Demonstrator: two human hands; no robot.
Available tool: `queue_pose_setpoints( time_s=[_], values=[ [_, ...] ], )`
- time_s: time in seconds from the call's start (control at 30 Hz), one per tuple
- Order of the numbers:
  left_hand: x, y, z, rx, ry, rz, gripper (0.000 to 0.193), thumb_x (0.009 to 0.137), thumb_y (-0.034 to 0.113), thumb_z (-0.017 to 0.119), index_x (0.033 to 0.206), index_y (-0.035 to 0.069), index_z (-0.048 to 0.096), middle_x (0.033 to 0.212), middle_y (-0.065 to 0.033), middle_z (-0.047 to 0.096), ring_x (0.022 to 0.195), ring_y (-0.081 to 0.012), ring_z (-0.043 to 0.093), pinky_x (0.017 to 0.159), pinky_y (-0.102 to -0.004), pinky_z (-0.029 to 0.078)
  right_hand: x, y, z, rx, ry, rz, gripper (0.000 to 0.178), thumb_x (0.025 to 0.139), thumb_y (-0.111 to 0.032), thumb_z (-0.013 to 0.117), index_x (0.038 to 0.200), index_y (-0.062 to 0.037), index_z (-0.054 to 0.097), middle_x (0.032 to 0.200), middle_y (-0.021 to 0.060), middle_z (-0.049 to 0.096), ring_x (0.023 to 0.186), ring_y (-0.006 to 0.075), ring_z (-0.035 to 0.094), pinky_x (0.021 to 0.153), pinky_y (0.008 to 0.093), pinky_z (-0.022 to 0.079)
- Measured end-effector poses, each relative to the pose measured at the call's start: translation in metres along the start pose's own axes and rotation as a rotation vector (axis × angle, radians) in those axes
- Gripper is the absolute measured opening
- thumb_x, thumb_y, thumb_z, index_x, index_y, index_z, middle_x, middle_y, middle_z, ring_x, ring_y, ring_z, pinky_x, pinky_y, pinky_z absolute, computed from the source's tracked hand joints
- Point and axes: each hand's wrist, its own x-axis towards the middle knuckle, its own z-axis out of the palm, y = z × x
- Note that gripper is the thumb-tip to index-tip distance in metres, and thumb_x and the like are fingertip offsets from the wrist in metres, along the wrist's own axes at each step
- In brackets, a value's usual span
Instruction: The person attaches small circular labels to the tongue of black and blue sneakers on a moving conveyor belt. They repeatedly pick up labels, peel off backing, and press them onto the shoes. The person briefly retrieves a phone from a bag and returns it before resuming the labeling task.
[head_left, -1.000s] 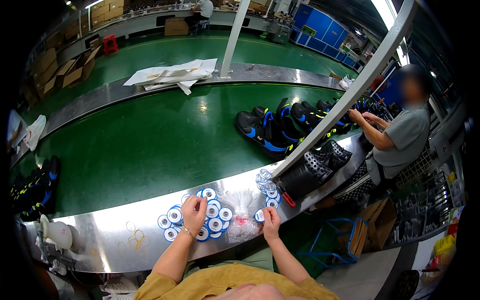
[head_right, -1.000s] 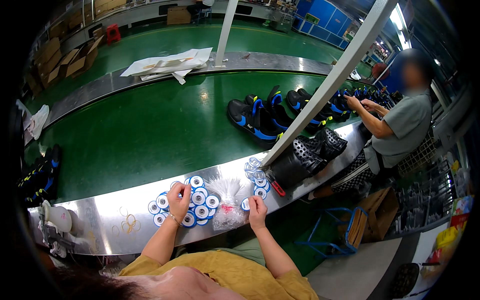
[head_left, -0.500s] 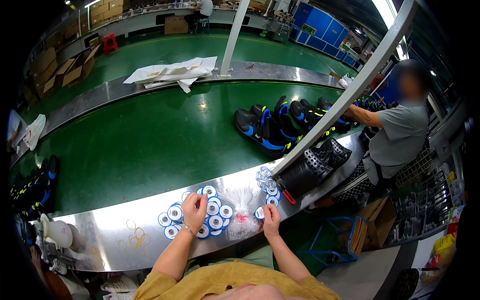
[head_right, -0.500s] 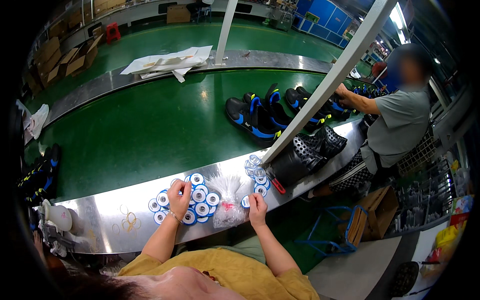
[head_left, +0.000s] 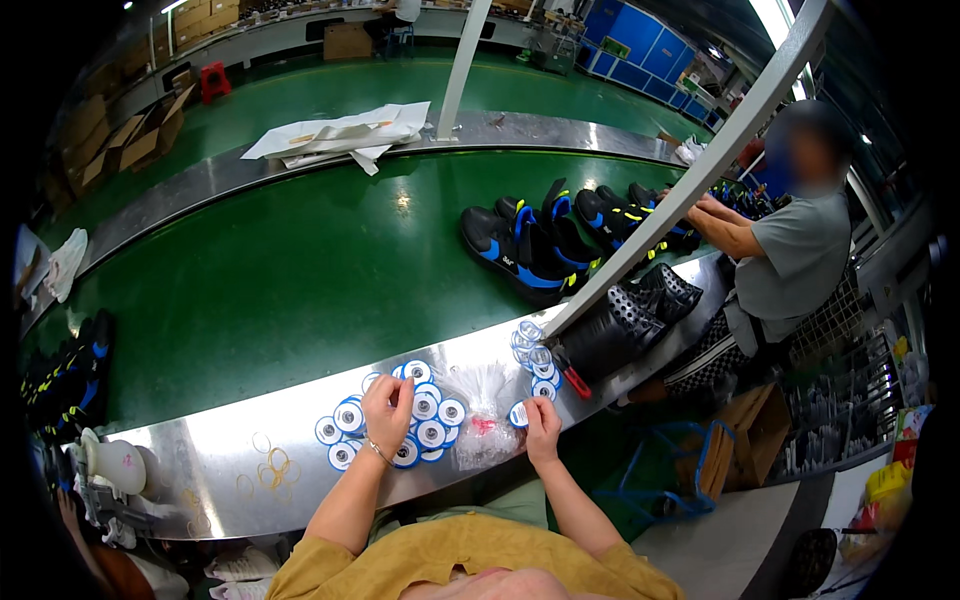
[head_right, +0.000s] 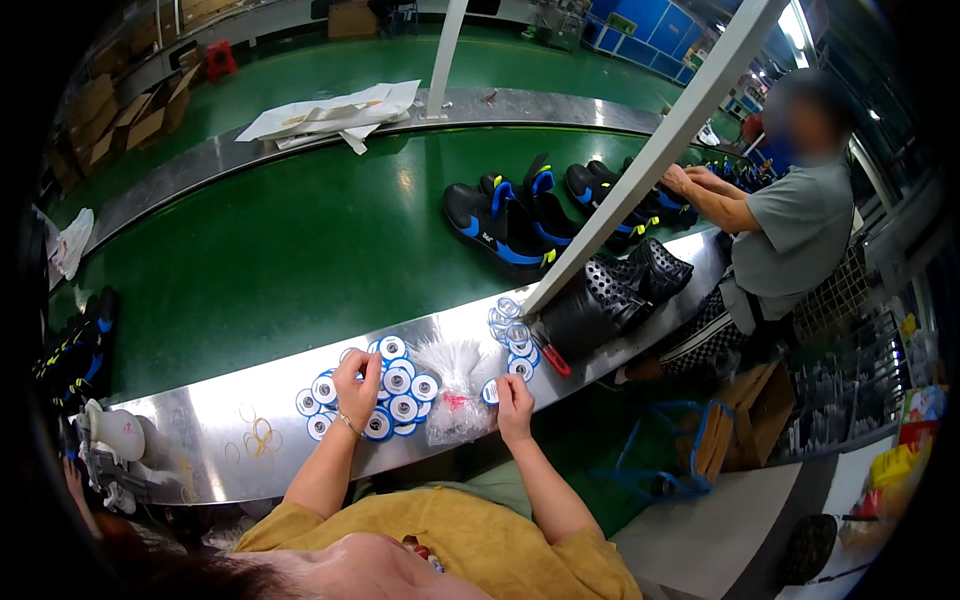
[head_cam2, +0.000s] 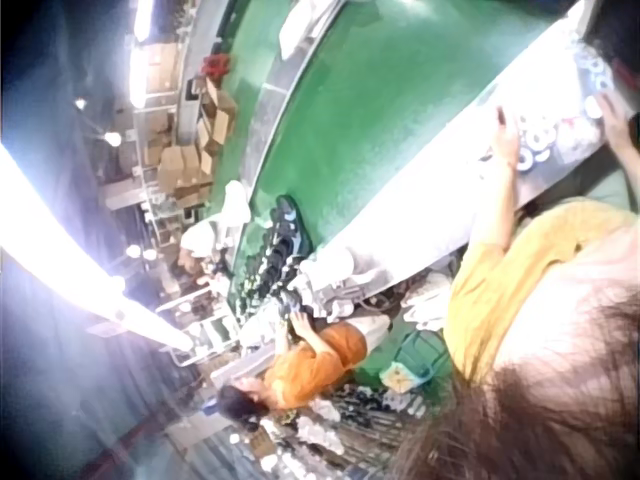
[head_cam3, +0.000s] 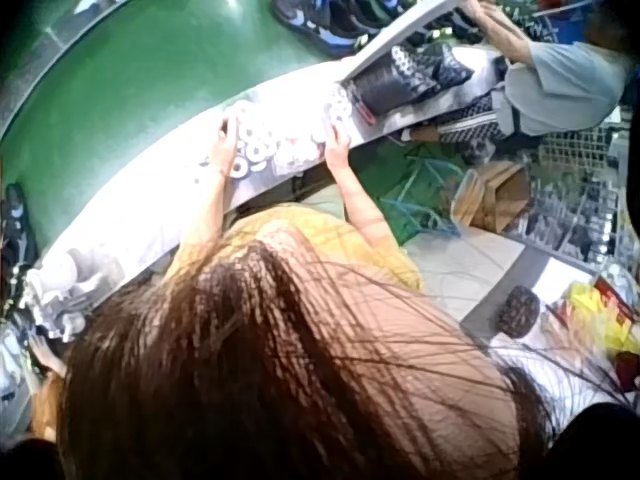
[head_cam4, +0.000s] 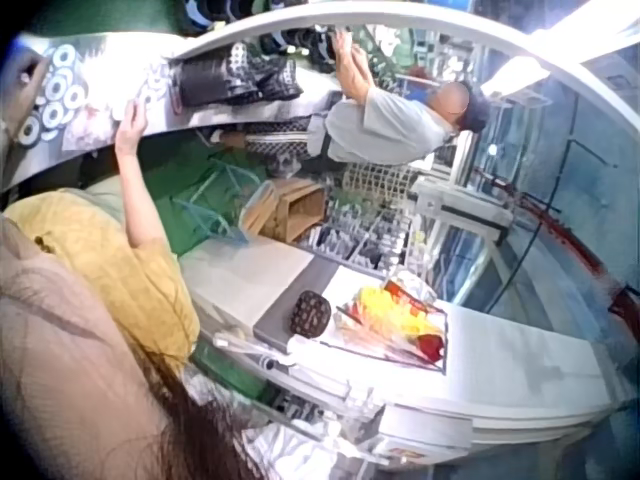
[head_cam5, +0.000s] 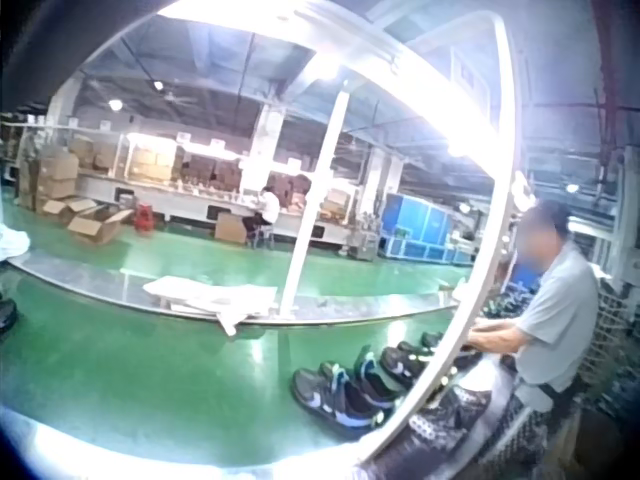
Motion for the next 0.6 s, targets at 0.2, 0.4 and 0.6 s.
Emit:
queue_pose_setpoints(
  time_s=[0.2, 0.4, 0.6],
  values=[
    [0.0003, -0.0007, -0.0006, -0.008, 0.0, -0.002, 0.02, 0.081, 0.002, 0.066, 0.066, 0.001, 0.053, 0.059, -0.0082, 0.048, 0.049, -0.018, 0.044, 0.046, -0.0303, 0.033, -0.0004, 0.0012, 0.0008, -0.021, 0.003, 0.009, 0.01, 0.092, -0.007, 0.055, 0.085, 0.0002, 0.057, 0.073, 0.0016, 0.055, 0.068, 0.0076, 0.05, 0.062, 0.0235, 0.042],
    [0.0004, 0.0055, -0.0037, 0.001, -0.035, -0.021, 0.021, 0.084, 0.002, 0.063, 0.067, -0.001, 0.051, 0.061, -0.0078, 0.05, 0.053, -0.0155, 0.046, 0.051, -0.0274, 0.035, -0.0011, -0.0015, -0.0003, -0.024, -0.003, 0.017, 0.011, 0.092, -0.008, 0.054, 0.084, 0.0001, 0.056, 0.073, 0.0005, 0.055, 0.068, 0.0067, 0.049, 0.061, 0.023, 0.041],
    [-0.0013, 0.0051, -0.0015, -0.037, -0.016, 0.005, 0.018, 0.082, 0.0, 0.065, 0.068, 0.0, 0.053, 0.061, -0.0073, 0.05, 0.052, -0.016, 0.046, 0.049, -0.0283, 0.035, -0.0014, 0.0063, -0.0009, 0.004, 0.0, 0.021, 0.009, 0.091, -0.006, 0.055, 0.085, 0.0007, 0.057, 0.072, 0.0032, 0.056, 0.066, 0.0087, 0.051, 0.06, 0.0246, 0.043]
  ],
)
